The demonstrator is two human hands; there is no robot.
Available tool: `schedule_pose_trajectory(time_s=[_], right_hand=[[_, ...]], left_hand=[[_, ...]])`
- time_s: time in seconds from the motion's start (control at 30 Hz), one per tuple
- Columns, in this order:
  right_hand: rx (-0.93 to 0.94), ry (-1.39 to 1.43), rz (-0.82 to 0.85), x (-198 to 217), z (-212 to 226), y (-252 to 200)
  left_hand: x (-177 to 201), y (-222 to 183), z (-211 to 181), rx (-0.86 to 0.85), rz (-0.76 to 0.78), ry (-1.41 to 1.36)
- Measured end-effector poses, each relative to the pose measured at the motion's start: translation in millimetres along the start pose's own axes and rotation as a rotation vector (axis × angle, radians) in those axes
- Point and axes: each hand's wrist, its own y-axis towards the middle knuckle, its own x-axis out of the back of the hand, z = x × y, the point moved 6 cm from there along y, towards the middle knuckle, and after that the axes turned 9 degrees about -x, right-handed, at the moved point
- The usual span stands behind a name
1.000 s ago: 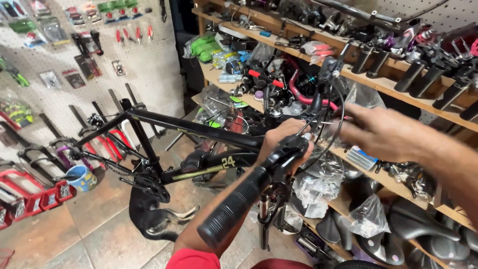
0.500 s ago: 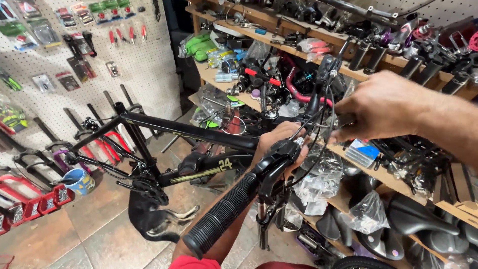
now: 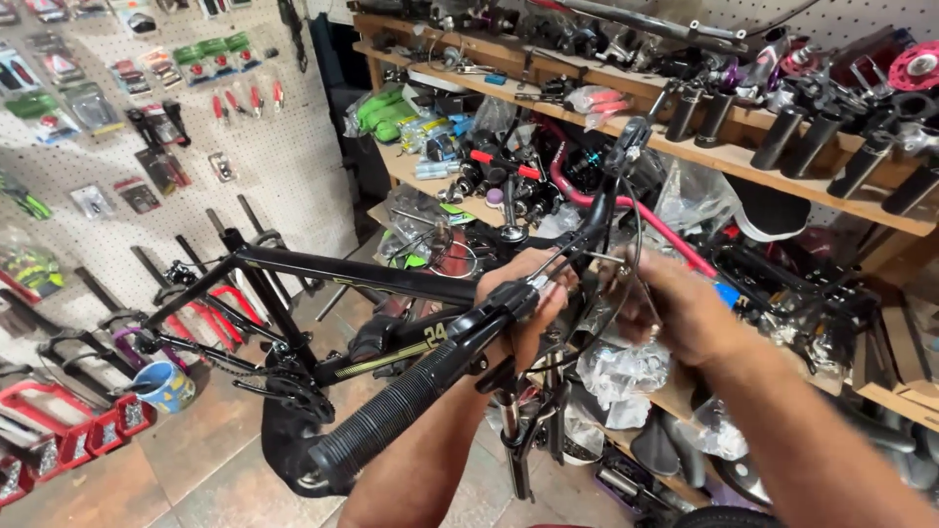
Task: Adjusting and tightening bicycle brake levers and handlebars onto a frame using an allen wrench.
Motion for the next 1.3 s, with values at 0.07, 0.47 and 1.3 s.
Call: schedule_pose_trajectory(time_s=[0.07,0.47,1.3], right_hand=[[-0.038,-0.091,-0.133,18.4,11.4,-3.7],[0.340,-2.219,-0.248,-21.3,88.7,-7.7],[-0.247,-1.549,-0.499,26.2,60.8,22.8]], left_hand=[[-0.5,2.0,-1.3,0.007,-0.020,-0.007],[-5.0,-29.4,14.4,0.230,-0.063,-0.399],[-0.9,-16.3,-9.3,0.160,-0.008,-0.034]])
